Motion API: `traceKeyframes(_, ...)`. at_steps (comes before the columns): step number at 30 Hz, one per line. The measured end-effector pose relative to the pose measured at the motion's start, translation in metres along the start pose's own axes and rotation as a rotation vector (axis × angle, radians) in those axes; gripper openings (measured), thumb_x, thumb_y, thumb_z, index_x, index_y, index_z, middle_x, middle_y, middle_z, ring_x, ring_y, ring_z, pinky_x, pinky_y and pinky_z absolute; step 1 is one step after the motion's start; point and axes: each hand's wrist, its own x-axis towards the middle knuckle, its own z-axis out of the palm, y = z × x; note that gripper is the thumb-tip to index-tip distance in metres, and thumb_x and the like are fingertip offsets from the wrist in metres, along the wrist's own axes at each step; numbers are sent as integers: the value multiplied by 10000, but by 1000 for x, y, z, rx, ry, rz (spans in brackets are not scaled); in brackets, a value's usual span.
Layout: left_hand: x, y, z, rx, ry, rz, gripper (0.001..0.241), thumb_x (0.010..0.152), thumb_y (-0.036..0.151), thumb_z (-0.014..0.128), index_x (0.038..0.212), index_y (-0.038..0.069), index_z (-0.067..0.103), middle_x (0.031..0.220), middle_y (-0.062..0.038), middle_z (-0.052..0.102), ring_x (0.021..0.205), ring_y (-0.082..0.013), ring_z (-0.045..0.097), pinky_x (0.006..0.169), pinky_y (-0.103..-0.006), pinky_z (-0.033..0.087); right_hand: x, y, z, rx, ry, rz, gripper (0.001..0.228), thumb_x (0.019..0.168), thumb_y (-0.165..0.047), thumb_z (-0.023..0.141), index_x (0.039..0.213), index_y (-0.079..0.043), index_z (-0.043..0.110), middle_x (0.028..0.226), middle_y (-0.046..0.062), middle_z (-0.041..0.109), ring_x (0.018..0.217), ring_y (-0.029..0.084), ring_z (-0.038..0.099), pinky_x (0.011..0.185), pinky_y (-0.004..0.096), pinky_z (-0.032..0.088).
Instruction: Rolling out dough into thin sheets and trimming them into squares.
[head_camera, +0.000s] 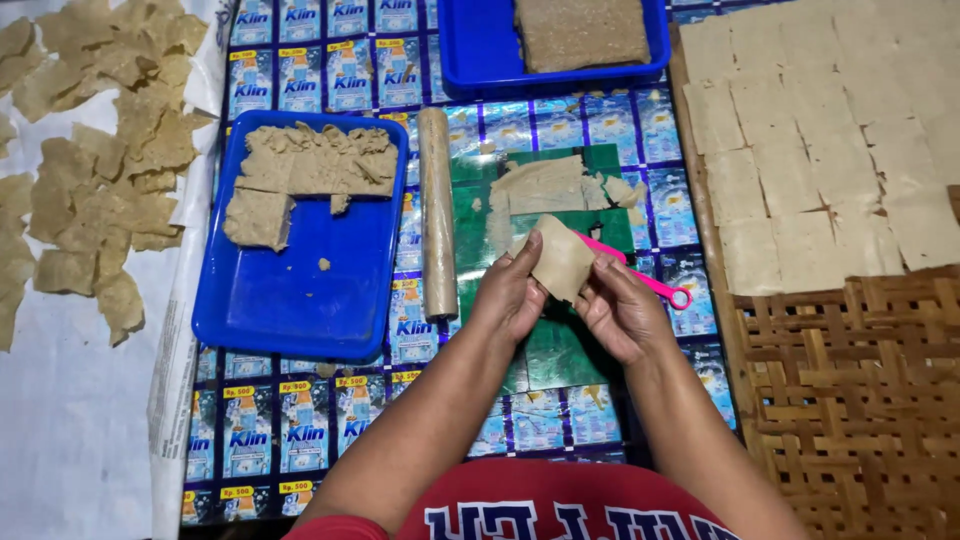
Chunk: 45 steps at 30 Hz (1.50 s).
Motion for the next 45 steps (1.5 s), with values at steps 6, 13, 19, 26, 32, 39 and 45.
traceKeyframes(6,-26,-36,26,66,-115,-154,438,962,304,759,1181,-59,654,1192,-233,708,1082,-329,719,994,-483,575,-37,-24,-32,-27,146,-88,190,950,-38,661,1131,-94,681,955,71,737,877,196,727,840,373,635)
traceKeyframes(13,1,-125,31,48,-148,-449,470,979,329,755,1196,-71,638,1182,-267,707,1069,-368,722,967,-535,578,-80,-83,-72,-40,263,-151,152,948,-40,659,1072,-124,686,952,36,736,906,175,724,862,368,620)
traceKeyframes(19,-21,-193,84,643,-292,-403,773,1064,562,505,1394,-137,483,1337,-374,567,1138,-450,663,953,-541,553,-118,-174,-149,-77,343,-303,142,967,-67,629,1069,-156,669,978,7,739,942,156,731,865,366,619)
traceKeyframes(26,-21,-218,76,1407,-715,742,291,981,249,636,1247,153,703,1278,-131,646,1244,-394,587,1064,-517,463,-84,-309,-220,-112,427,-544,188,964,-52,647,1112,-166,664,986,-16,726,938,144,739,886,380,665)
traceKeyframes(32,-23,-216,75,1522,-735,799,283,1007,268,585,1222,131,709,1249,-121,660,1259,-393,578,1077,-518,452,-11,-372,-267,-11,429,-684,230,945,-5,674,1110,-163,701,962,16,720,928,171,753,931,428,697)
traceKeyframes(39,-25,-215,77,1514,-721,813,242,1006,232,582,1177,135,722,1219,-122,683,1261,-395,586,1066,-528,454,-3,-354,-299,-330,830,-765,253,957,-64,688,1176,-177,630,1072,20,588,1015,182,642,873,413,652)
traceKeyframes(45,-25,-215,78,1520,-710,818,241,1010,237,570,1168,146,728,1213,-109,688,1265,-379,589,1072,-521,454,-18,-349,-304,-386,848,-766,291,942,-58,697,1197,-175,619,1076,17,547,1013,177,640,828,349,701)
